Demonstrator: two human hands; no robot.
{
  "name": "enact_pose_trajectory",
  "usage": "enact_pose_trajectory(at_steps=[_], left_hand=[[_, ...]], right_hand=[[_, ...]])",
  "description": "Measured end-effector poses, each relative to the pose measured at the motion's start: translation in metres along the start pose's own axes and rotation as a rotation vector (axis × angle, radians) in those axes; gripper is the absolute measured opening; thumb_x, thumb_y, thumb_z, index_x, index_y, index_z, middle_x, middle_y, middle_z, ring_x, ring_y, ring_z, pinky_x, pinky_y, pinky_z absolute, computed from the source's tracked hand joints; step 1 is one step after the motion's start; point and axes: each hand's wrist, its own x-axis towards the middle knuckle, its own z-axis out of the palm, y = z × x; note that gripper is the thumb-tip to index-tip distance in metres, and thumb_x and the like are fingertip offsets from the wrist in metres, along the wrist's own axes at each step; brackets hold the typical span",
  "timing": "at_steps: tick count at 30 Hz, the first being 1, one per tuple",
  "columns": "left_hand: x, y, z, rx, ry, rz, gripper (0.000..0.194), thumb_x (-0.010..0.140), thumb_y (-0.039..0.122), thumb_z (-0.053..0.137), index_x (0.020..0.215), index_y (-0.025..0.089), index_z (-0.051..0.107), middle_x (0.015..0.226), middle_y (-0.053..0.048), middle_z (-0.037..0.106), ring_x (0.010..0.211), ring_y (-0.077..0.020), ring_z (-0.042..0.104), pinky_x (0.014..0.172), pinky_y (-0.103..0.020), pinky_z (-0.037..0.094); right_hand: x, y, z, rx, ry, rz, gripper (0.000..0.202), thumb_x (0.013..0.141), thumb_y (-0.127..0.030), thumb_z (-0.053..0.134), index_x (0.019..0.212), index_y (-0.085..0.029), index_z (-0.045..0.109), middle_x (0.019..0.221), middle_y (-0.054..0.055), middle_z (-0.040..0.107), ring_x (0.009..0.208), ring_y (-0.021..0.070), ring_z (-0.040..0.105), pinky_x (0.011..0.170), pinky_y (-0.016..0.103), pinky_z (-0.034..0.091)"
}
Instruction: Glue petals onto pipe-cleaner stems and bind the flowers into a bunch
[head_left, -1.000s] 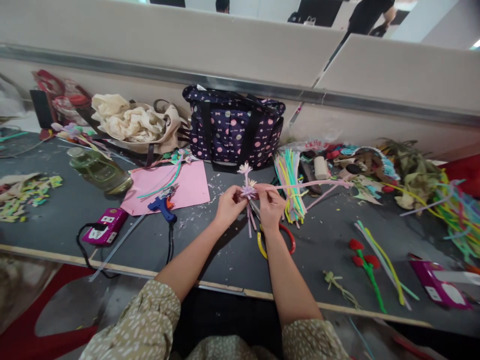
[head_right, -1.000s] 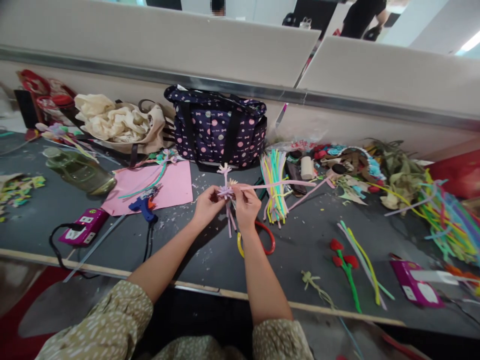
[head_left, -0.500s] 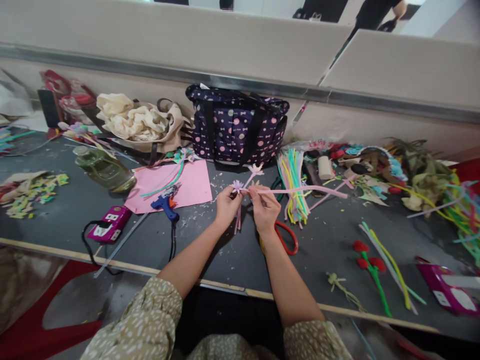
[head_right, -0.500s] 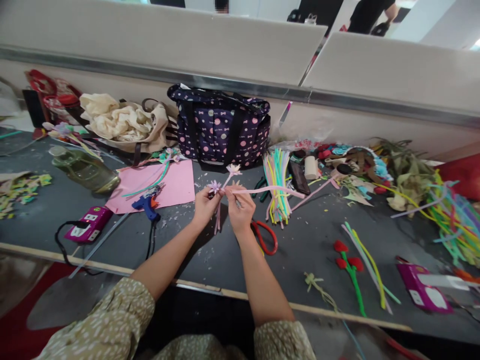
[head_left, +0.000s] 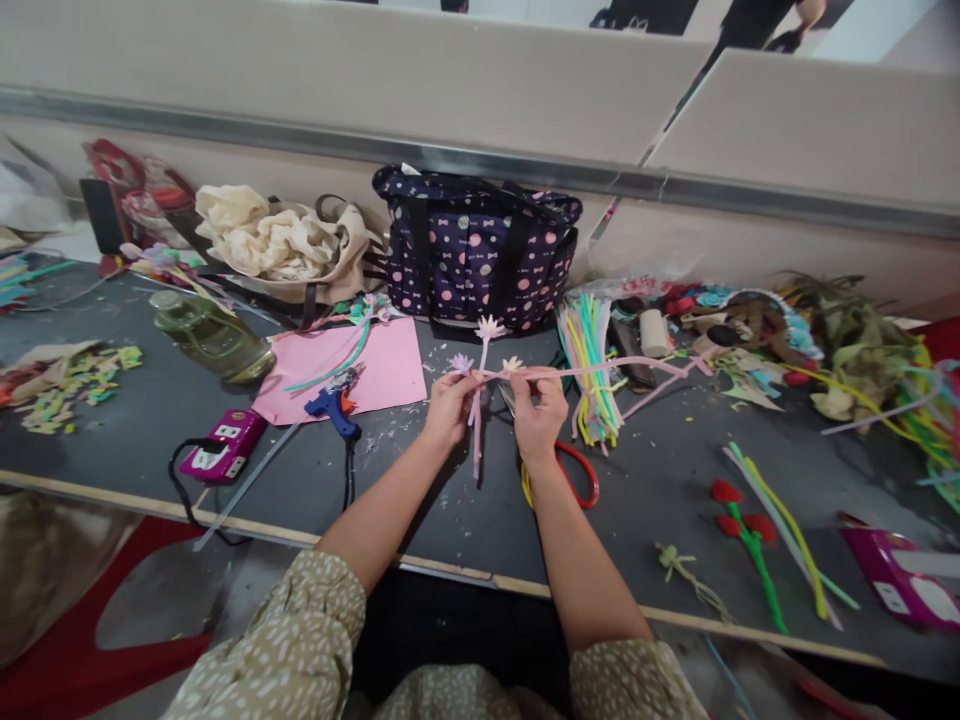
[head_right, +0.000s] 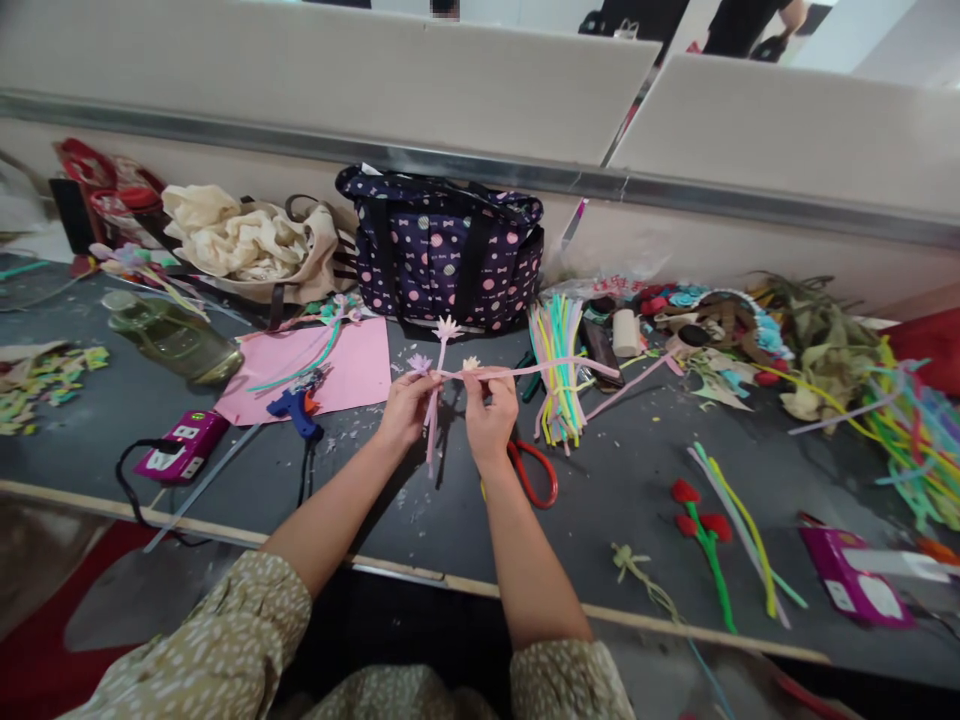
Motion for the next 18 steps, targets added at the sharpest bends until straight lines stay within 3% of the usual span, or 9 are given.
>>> enact_pose_trajectory(at_steps=[6, 14, 18], left_hand=[[0.0046, -0.0034, -0.0050, -0.151, -0.057, -0.184, 0.019, 0.062, 0.013, 0.077, 0.075, 0.012, 0.063, 0.056, 0.002, 0.059, 0.048, -0.0067, 0.053, 0.044, -0.017, 0.039], [0.0040, -0.0005, -0.0048, -0.153, -0.174, -0.171, 0.026, 0.067, 0.026, 0.081, 0.074, 0.014, 0.059, 0.060, 0.001, 0.059, 0.049, -0.0070, 0.052, 0.048, -0.020, 0.045], [0.0040, -0.0020, -0.0044, -0.096, -0.169, -0.162, 0.030, 0.067, 0.033, 0.082, 0.074, 0.013, 0.060, 0.059, 0.001, 0.059, 0.048, -0.0077, 0.052, 0.049, -0.022, 0.049]], right_hand=[[-0.0009, 0.0082, 0.0004, -0.095, 0.017, 0.030, 0.019, 0.087, -0.034, 0.061, 0.074, -0.020, 0.062, 0.083, 0.004, 0.062, 0.082, 0.0178, 0.059, 0.074, 0.033, 0.050], [0.0012, 0.0093, -0.0030, -0.052, 0.026, 0.045, 0.018, 0.088, -0.033, 0.061, 0.077, -0.019, 0.064, 0.085, 0.005, 0.062, 0.083, 0.0173, 0.060, 0.076, 0.033, 0.050], [0.0013, 0.0069, -0.0029, -0.041, 0.004, -0.002, 0.013, 0.088, -0.027, 0.061, 0.079, -0.019, 0.066, 0.086, 0.004, 0.062, 0.085, 0.0175, 0.060, 0.079, 0.034, 0.051]])
